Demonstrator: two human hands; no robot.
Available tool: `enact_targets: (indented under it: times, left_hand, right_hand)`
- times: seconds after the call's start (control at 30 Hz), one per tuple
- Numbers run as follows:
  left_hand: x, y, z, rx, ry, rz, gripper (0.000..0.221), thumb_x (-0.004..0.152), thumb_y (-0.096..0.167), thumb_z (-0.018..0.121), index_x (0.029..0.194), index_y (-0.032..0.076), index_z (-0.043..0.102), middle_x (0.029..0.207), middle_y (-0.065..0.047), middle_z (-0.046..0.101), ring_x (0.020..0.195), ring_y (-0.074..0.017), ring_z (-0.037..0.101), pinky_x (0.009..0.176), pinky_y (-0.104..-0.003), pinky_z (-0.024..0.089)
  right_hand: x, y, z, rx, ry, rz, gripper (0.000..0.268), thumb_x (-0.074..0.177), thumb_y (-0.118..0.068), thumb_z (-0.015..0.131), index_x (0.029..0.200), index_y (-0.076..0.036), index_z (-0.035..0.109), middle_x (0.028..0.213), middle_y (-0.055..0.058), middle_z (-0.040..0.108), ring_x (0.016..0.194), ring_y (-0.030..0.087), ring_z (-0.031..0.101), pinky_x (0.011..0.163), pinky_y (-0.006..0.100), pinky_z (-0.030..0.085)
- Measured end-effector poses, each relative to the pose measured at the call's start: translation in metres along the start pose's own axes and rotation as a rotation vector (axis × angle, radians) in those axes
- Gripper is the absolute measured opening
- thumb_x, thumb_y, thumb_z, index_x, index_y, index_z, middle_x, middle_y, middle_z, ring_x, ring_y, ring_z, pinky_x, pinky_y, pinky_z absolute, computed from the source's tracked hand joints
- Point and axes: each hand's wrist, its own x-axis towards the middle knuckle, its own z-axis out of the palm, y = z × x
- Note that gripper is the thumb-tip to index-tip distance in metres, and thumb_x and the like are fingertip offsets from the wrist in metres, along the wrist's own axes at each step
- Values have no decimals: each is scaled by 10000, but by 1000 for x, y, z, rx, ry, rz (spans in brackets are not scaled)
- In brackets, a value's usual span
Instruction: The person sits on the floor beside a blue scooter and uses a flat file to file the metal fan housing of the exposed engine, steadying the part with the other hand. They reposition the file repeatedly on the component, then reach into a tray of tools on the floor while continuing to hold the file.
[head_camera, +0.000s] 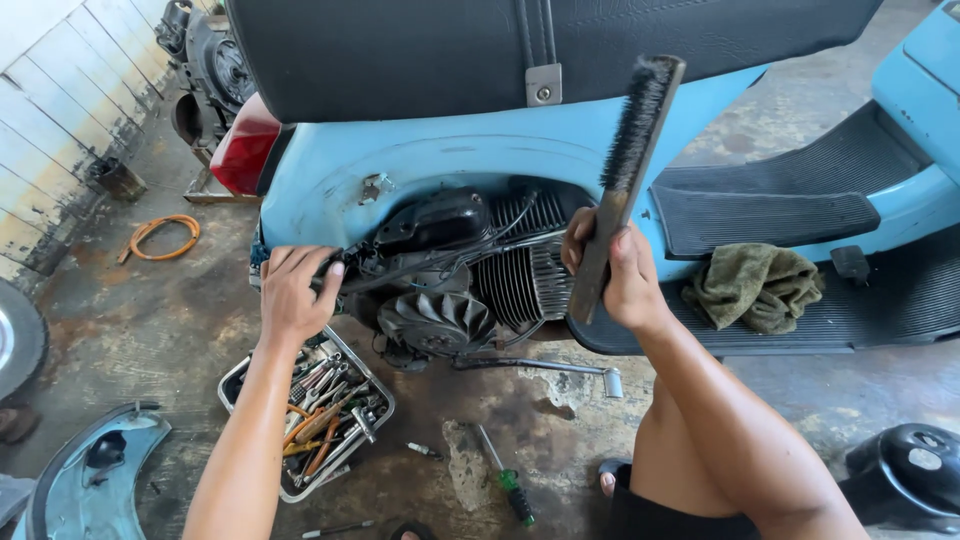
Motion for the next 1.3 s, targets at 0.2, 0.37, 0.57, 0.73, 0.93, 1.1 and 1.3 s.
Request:
enact_targets:
  times: [0.2,0.37,0.57,0.73,0.93,1.1,1.3]
  left_hand:
    - [5,6,-7,7,19,31,286,1074,399,580,1175,193,750,1053,38,687,1062,-186,603,877,-347,463]
    - [12,12,-11,-69,77,47,380,1075,457,541,1185,150,736,1045,-7,622,970,-220,561,851,-363,453]
    - [6,8,3,-108,216,238,564,935,637,568,1093,106,676,946,-61,525,831,-287,561,774,-398,468]
    - [1,12,2,-56,269,331,477,883,599,689,914,126,639,835,-46,531,742,-260,560,715,-354,477]
    - [5,14,-2,-34,297,361,322,937,448,744,857,147,663,768,-26,552,691,-249,562,674,-348,485]
    - [5,16,-7,22,269,396,222,927,380,709,890,162,693,766,-18,534,684,-231,556,656,-349,488]
    - [25,32,-22,55,334,389,169,1060,273,649,940,161,608,810,-4,365,690,-189,402,643,-292,422]
  right_hand:
    - [-13,-14,2,-355,-147,190,295,997,-274,608,1049,10,666,700,64,568,629,185,536,581,323,480]
    - [-7,-29,16,-573,-388,192,338,947,-309,694,1027,16,647,718,183,589,627,350,568,586,456,503]
    - [-14,-22,10,-729,-550,188,418,939,-346,719,1091,31,621,903,243,654,803,498,666,683,544,558]
    - [-11,-27,11,-813,-586,218,413,958,-330,689,1131,34,599,921,252,657,819,516,669,677,580,552]
    - [-17,-19,6,-833,-618,251,422,945,-351,697,1183,-13,610,932,217,668,848,492,683,691,564,563]
    - [-18,-14,9,-856,-607,302,436,951,-376,683,1240,-56,613,953,199,693,871,482,699,729,576,569]
    - [-16,-21,0,-993,-568,338,463,941,-293,715,1307,-33,604,975,255,675,890,537,669,783,595,535]
